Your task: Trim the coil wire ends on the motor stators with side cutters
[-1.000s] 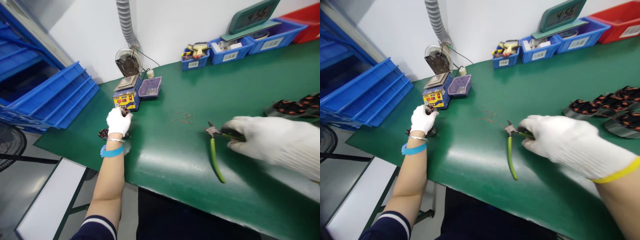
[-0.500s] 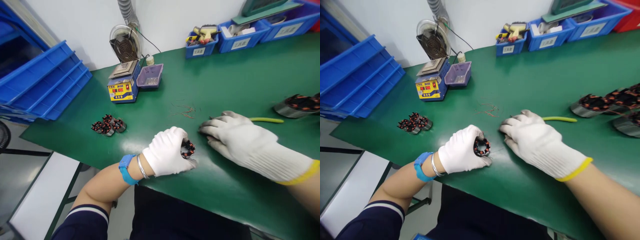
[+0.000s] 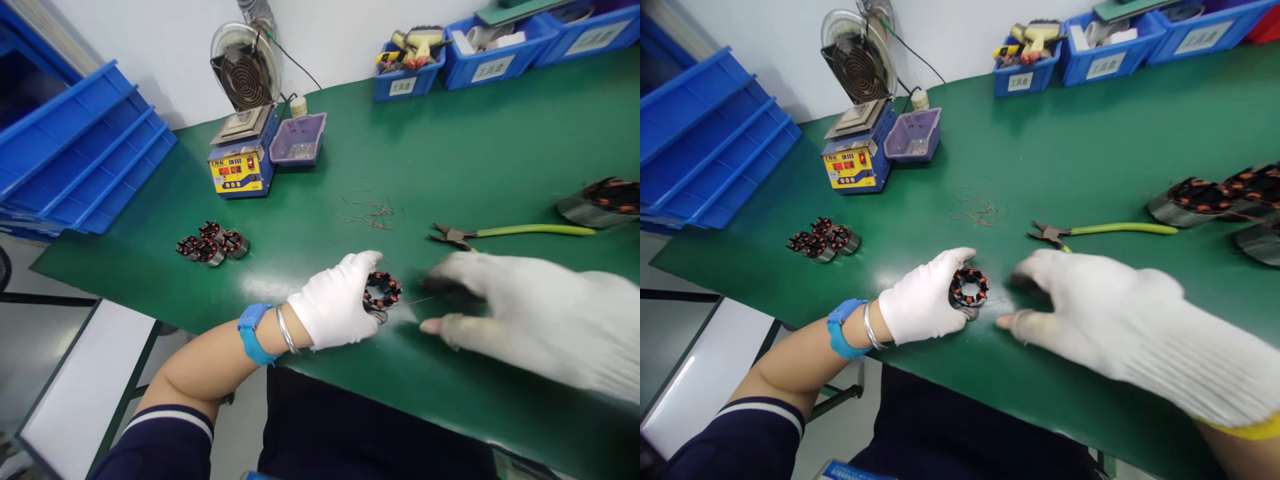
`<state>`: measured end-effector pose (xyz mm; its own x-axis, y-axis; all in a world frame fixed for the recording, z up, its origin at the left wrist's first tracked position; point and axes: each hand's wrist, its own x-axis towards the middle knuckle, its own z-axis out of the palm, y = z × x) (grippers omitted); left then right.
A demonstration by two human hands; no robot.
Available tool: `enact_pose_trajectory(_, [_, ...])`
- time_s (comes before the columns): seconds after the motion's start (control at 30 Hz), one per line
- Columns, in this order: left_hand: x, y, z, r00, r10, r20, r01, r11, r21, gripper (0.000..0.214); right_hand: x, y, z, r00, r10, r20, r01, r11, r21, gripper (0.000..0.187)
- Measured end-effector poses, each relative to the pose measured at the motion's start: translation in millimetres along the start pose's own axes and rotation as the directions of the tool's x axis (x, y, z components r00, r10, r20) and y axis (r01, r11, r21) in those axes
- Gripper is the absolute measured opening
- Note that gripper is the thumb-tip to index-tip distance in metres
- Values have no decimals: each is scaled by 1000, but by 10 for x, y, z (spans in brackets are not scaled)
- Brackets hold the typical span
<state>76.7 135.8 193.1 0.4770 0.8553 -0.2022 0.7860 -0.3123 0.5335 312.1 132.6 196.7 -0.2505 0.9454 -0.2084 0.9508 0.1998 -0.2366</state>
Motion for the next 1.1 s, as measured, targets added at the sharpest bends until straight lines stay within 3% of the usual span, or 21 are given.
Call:
enact_pose_trajectory(0.07, [16, -15, -7, 1000, 7, -30, -8, 1000, -20, 89, 19, -149, 38, 990, -81, 113, 68, 991, 114, 40])
enact_pose_trajectory(0.17, [48, -29, -24, 999, 9, -54, -12, 998, -62, 96, 102, -194, 102, 963, -202, 175, 153, 954, 258, 41])
enact_pose_trajectory(0.27, [71, -38, -51, 998, 24, -60, -29, 997, -78, 93, 197, -75, 73, 965, -88, 249, 49, 986, 157, 37])
enact_pose_trajectory(0.33, [77, -46, -67, 1000, 13, -27, -16, 994, -109, 101, 240, -33, 18, 979, 42, 197, -64, 992, 104, 36])
enact_pose_trajectory(0.4, [81, -57, -73, 999, -10, 36, 17, 983, -185, 116, 261, -78, -16, 988, 101, 114, -122, 973, 195, 37])
enact_pose_trajectory(0.47, [86, -76, -64, 996, -18, 90, 43, 959, -280, 129, 272, -176, -4, 996, 51, 80, -78, 919, 386, 48])
enact_pose_trajectory(0.57, [96, -109, -31, 991, 12, 137, 42, 923, -383, 136, 292, -242, 70, 988, -109, 109, 13, 762, 648, 62])
enact_pose_trajectory(0.67, [103, -134, -7, 989, 46, 137, 13, 914, -404, 137, 309, -88, 116, 965, -200, 172, 5, 666, 746, 65])
enact_pose_trajectory(0.8, [112, -139, -19, 991, 34, 130, 15, 933, -361, 137, 297, 137, 87, 938, -211, 275, -50, 702, 711, 67])
enact_pose_trajectory(1.0, [119, -134, -60, 991, 46, 124, 2, 932, -362, 132, 230, -163, 55, 962, -131, 241, -57, 762, 645, 74])
enact_pose_trajectory(1.1, [123, -156, -64, 993, 45, 107, -7, 942, -335, 131, 233, -151, 34, 965, -82, 249, -81, 811, 579, 71])
